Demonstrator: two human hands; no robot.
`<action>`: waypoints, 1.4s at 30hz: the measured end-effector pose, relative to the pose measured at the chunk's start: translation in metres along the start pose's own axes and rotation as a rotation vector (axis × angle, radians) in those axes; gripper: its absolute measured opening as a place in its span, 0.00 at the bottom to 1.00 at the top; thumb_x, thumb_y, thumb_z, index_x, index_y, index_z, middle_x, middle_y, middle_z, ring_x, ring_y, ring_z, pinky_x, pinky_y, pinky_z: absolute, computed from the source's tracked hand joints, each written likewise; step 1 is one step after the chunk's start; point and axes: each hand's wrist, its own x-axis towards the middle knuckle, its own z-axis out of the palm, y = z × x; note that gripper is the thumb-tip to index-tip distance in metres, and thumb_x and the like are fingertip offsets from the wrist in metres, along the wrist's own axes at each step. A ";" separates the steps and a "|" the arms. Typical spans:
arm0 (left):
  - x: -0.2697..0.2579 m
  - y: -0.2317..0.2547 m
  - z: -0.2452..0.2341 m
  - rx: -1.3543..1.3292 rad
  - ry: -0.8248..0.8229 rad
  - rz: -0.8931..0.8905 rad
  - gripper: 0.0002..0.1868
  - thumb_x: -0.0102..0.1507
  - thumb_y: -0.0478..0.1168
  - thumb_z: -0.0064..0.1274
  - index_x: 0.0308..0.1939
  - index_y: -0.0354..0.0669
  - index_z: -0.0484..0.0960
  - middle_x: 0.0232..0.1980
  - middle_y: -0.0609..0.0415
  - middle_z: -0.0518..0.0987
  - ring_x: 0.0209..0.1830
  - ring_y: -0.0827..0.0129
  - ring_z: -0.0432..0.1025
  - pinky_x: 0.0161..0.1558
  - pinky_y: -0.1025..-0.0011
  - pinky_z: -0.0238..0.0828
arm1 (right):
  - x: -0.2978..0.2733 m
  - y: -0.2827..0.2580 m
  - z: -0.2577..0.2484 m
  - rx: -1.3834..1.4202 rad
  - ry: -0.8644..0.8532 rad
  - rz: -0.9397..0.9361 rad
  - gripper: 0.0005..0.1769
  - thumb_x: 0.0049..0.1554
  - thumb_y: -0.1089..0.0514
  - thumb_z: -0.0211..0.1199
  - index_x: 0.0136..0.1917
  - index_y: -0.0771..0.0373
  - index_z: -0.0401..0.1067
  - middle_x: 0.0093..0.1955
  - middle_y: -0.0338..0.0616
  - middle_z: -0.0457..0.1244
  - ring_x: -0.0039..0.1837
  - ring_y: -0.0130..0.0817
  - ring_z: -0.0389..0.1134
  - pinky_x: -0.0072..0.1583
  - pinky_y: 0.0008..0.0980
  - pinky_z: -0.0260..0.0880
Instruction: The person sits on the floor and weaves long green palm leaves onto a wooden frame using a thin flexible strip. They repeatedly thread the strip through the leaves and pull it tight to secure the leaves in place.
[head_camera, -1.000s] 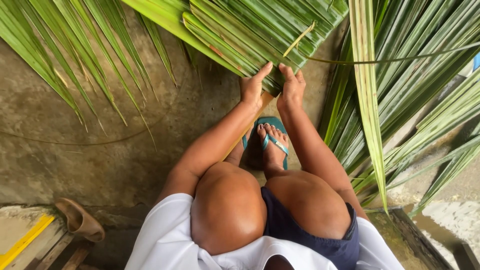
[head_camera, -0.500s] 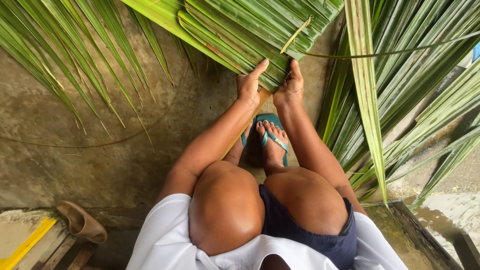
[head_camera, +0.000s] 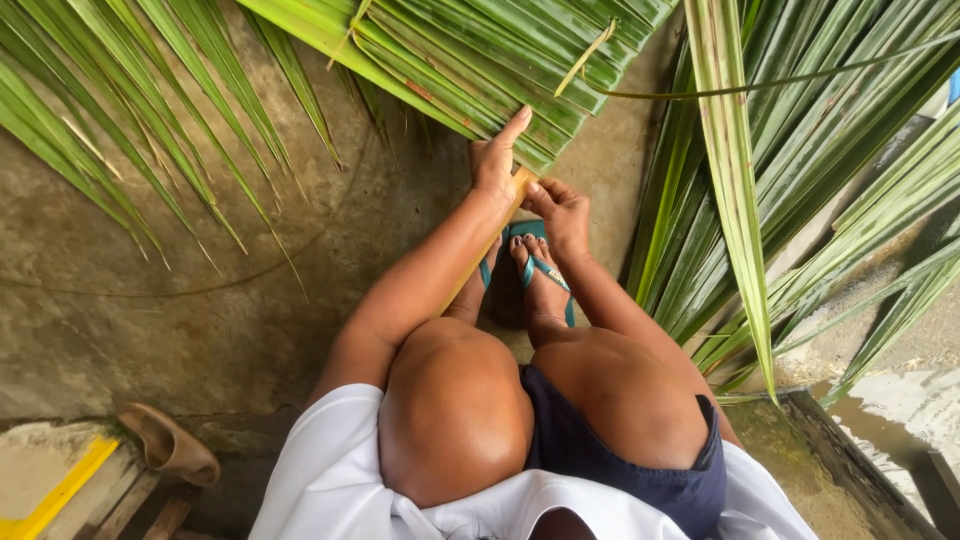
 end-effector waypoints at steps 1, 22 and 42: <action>0.003 -0.003 0.003 -0.044 -0.020 0.007 0.38 0.42 0.43 0.80 0.48 0.23 0.80 0.45 0.39 0.79 0.49 0.58 0.74 0.54 0.57 0.70 | 0.007 0.001 0.000 -0.001 0.006 -0.043 0.13 0.59 0.58 0.69 0.51 0.72 0.76 0.38 0.52 0.70 0.42 0.41 0.76 0.49 0.42 0.81; 0.012 0.019 0.024 0.267 -0.085 -0.088 0.34 0.41 0.53 0.73 0.11 0.58 0.54 0.20 0.66 0.48 0.23 0.73 0.43 0.29 0.63 0.46 | 0.006 -0.050 0.004 -0.052 -0.127 0.077 0.25 0.58 0.37 0.61 0.44 0.64 0.72 0.34 0.55 0.69 0.33 0.44 0.72 0.37 0.39 0.80; 0.039 -0.024 0.024 0.100 -0.124 0.116 0.44 0.42 0.52 0.80 0.48 0.20 0.79 0.48 0.35 0.77 0.57 0.54 0.70 0.63 0.54 0.62 | 0.147 -0.058 -0.030 -0.036 0.088 -0.163 0.15 0.46 0.61 0.84 0.42 0.68 0.80 0.34 0.46 0.71 0.34 0.33 0.74 0.42 0.35 0.80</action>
